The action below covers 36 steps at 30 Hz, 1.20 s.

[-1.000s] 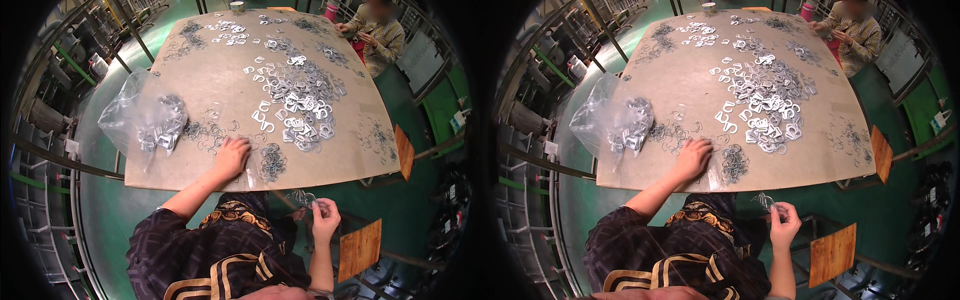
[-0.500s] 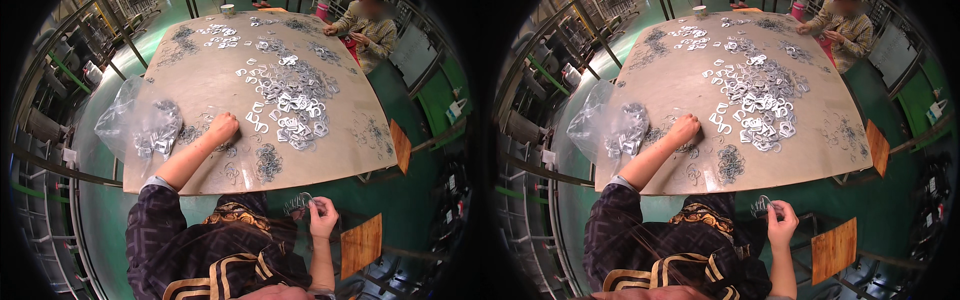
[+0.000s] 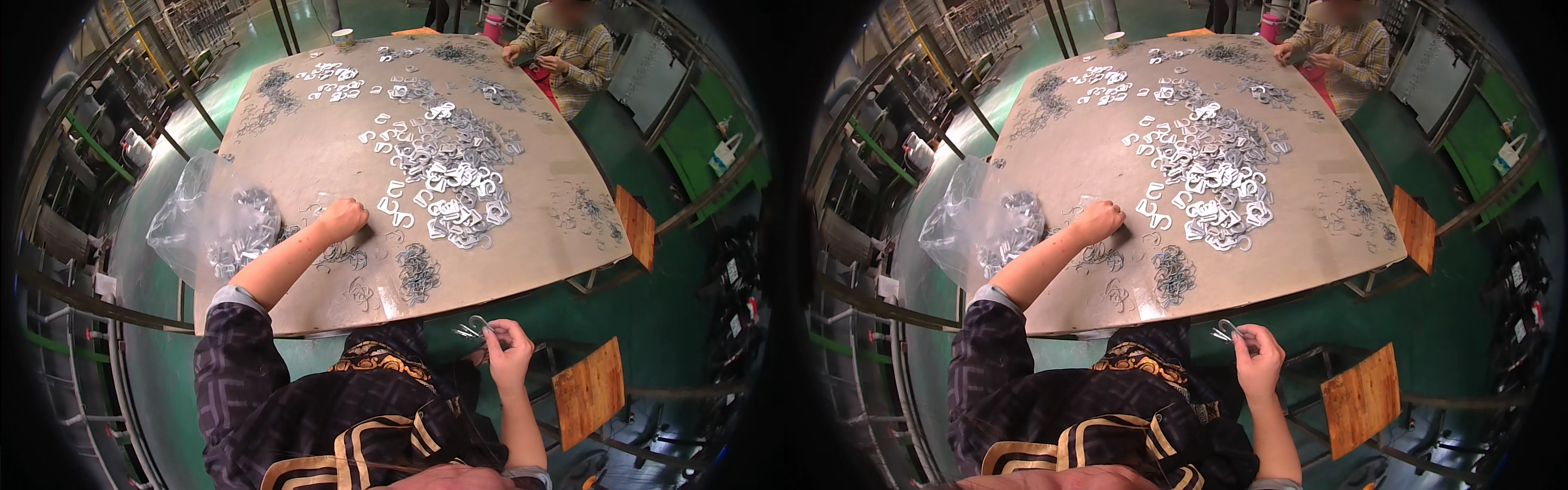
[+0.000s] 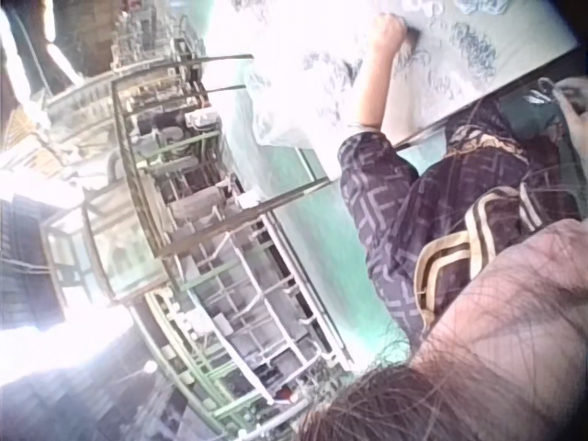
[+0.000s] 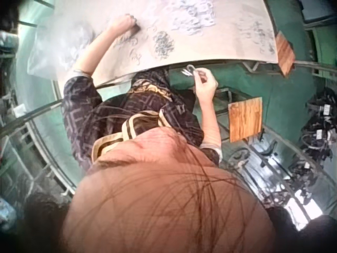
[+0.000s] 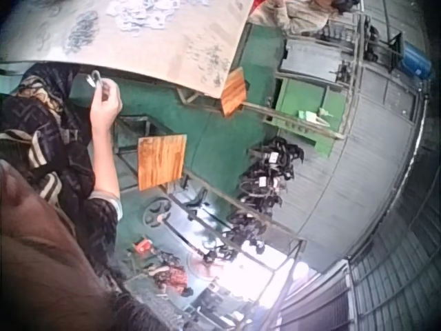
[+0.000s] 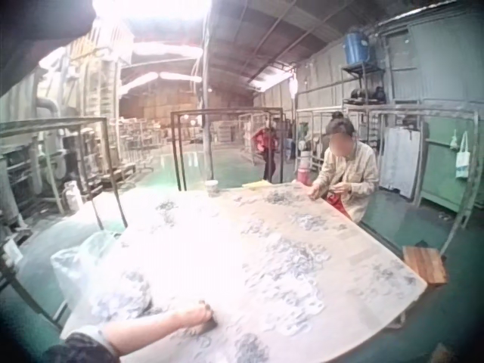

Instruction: The person picks up small metal hooks and U-shaped clips from a table and links them together by hand to form a chain. They periodically hang the completed chain on a nearby metal rack. Other workers are visible in the background performing similar tasks.

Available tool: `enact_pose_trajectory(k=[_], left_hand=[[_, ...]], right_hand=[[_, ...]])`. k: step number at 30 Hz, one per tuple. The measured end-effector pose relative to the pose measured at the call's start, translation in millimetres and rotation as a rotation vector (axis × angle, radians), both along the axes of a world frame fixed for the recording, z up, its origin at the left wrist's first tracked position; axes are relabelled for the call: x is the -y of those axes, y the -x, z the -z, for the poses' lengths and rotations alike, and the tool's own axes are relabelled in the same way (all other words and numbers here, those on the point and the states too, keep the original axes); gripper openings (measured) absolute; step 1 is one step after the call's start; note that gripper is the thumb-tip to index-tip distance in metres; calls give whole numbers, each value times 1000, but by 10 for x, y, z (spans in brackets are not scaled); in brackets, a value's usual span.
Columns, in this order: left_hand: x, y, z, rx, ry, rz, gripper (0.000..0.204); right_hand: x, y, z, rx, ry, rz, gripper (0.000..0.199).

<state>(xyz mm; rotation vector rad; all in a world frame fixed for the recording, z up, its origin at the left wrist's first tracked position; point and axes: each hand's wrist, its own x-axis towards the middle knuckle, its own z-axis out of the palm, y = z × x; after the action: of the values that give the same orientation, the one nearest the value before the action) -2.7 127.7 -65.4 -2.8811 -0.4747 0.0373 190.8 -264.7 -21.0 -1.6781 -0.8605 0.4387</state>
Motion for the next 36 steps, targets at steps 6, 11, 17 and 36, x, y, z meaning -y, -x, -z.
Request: enact_pose_trajectory(k=[6, 11, 17, 36], left_hand=[[247, -148, -306, 309, 296, -261, 4], [1398, -413, -589, 549, 1460, -138, 10], [2248, -653, -596, 593, 1544, 112, 10], [2422, -752, -415, 687, 1301, 75, 9]], right_hand=[[33, -6, -7, 64, -10, 5, 12], [18, 40, 6, 84, 7, -2, 27], [34, 82, -80, 116, 19, -18, 39], [-3, 140, -40, 243, 65, -87, 45]])
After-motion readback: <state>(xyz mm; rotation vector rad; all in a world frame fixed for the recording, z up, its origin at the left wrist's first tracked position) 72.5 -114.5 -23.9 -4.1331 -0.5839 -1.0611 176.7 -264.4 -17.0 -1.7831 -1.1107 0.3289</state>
